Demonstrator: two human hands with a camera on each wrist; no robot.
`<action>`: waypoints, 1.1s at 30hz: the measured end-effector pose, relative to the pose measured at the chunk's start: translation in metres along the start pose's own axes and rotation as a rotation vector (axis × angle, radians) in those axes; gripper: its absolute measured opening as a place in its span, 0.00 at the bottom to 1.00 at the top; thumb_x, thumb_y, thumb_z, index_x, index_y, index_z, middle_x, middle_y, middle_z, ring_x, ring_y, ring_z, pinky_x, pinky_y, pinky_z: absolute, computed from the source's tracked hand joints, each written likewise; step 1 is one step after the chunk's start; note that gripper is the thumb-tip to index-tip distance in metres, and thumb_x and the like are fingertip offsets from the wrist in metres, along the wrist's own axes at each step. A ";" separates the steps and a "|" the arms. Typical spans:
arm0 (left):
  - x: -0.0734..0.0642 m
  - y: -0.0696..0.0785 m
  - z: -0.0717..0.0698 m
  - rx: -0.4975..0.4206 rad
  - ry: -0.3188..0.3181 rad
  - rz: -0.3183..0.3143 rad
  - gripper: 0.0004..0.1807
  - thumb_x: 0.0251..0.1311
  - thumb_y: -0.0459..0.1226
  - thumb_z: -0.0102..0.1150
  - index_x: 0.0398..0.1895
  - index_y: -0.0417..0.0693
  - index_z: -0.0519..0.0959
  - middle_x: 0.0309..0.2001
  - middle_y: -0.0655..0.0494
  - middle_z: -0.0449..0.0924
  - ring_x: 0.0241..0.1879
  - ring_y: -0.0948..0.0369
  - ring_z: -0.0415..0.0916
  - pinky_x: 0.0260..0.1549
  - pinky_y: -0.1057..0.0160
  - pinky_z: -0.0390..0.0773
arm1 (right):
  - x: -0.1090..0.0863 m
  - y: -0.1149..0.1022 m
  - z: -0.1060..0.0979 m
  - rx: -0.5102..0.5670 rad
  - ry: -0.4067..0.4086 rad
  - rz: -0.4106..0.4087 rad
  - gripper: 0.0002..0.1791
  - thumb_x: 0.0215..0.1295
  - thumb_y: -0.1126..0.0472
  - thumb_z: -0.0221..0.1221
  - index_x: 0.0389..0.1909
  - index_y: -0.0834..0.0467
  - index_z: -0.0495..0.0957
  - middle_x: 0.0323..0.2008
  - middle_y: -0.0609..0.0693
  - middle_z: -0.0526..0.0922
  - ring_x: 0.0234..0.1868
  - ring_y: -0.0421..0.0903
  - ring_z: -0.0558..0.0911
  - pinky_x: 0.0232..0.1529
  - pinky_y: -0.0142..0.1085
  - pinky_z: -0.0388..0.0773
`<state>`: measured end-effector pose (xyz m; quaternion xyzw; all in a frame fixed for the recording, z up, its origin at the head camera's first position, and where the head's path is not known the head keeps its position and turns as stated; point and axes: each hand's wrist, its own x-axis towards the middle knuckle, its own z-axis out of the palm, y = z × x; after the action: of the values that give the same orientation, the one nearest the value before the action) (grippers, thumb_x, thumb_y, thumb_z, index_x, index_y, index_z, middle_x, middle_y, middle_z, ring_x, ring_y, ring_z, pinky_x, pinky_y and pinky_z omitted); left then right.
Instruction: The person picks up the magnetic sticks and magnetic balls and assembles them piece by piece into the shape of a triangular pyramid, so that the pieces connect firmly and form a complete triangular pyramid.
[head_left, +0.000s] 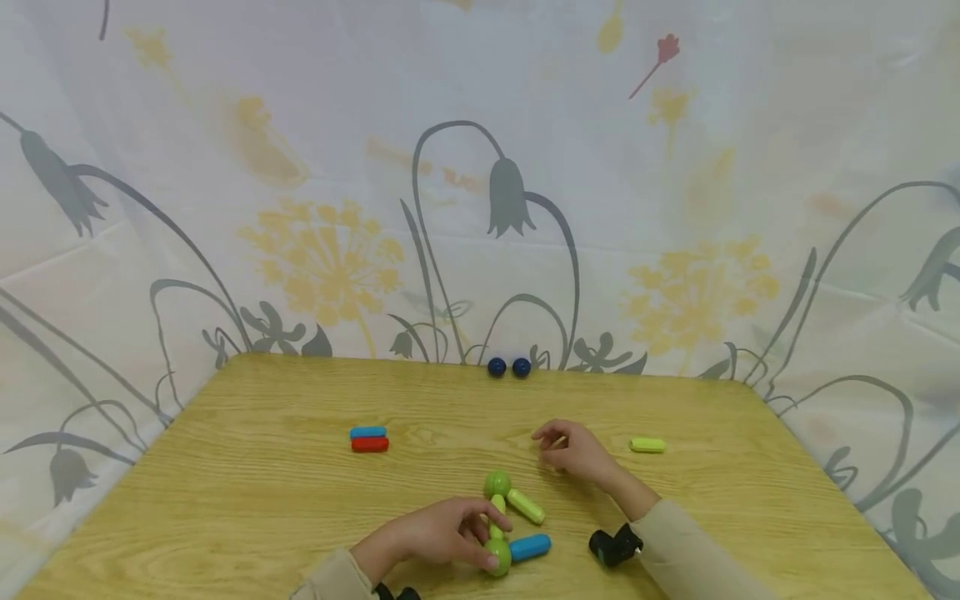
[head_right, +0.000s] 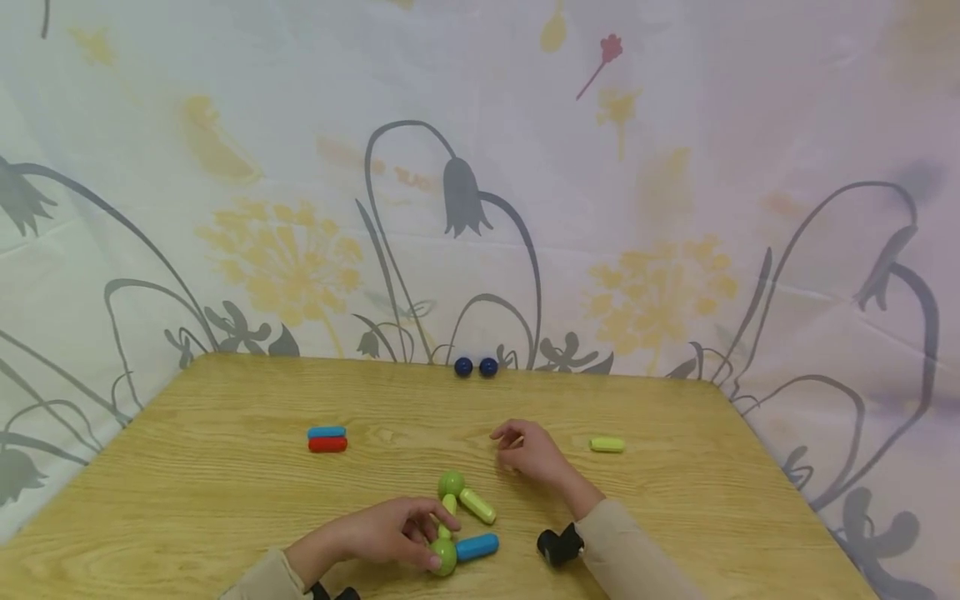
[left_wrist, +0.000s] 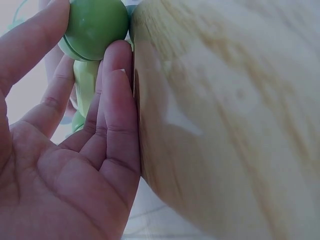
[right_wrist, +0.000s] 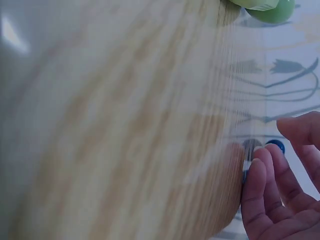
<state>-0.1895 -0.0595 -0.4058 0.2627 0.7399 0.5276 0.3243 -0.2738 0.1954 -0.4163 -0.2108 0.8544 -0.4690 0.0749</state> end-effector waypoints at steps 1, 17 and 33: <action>0.000 0.000 0.000 -0.002 -0.001 -0.003 0.17 0.57 0.31 0.62 0.51 0.45 0.76 0.37 0.55 0.74 0.36 0.61 0.71 0.34 0.67 0.72 | 0.003 0.000 0.001 0.002 0.002 0.005 0.13 0.60 0.71 0.58 0.45 0.71 0.75 0.33 0.52 0.76 0.27 0.46 0.74 0.23 0.37 0.73; 0.000 0.000 0.000 -0.011 0.008 -0.014 0.16 0.56 0.32 0.63 0.49 0.45 0.76 0.36 0.55 0.74 0.34 0.61 0.71 0.34 0.68 0.71 | 0.042 0.003 0.000 0.016 0.083 0.057 0.13 0.58 0.73 0.56 0.45 0.69 0.75 0.32 0.54 0.75 0.27 0.45 0.74 0.24 0.36 0.73; -0.001 0.000 -0.001 -0.009 -0.005 0.000 0.17 0.57 0.31 0.62 0.50 0.45 0.76 0.37 0.56 0.74 0.34 0.62 0.72 0.34 0.68 0.72 | 0.090 0.012 -0.011 -0.044 0.142 0.015 0.27 0.59 0.72 0.59 0.61 0.65 0.66 0.55 0.64 0.68 0.47 0.60 0.73 0.46 0.49 0.73</action>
<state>-0.1902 -0.0608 -0.4053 0.2624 0.7367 0.5305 0.3272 -0.3616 0.1708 -0.4144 -0.1723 0.8691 -0.4635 0.0129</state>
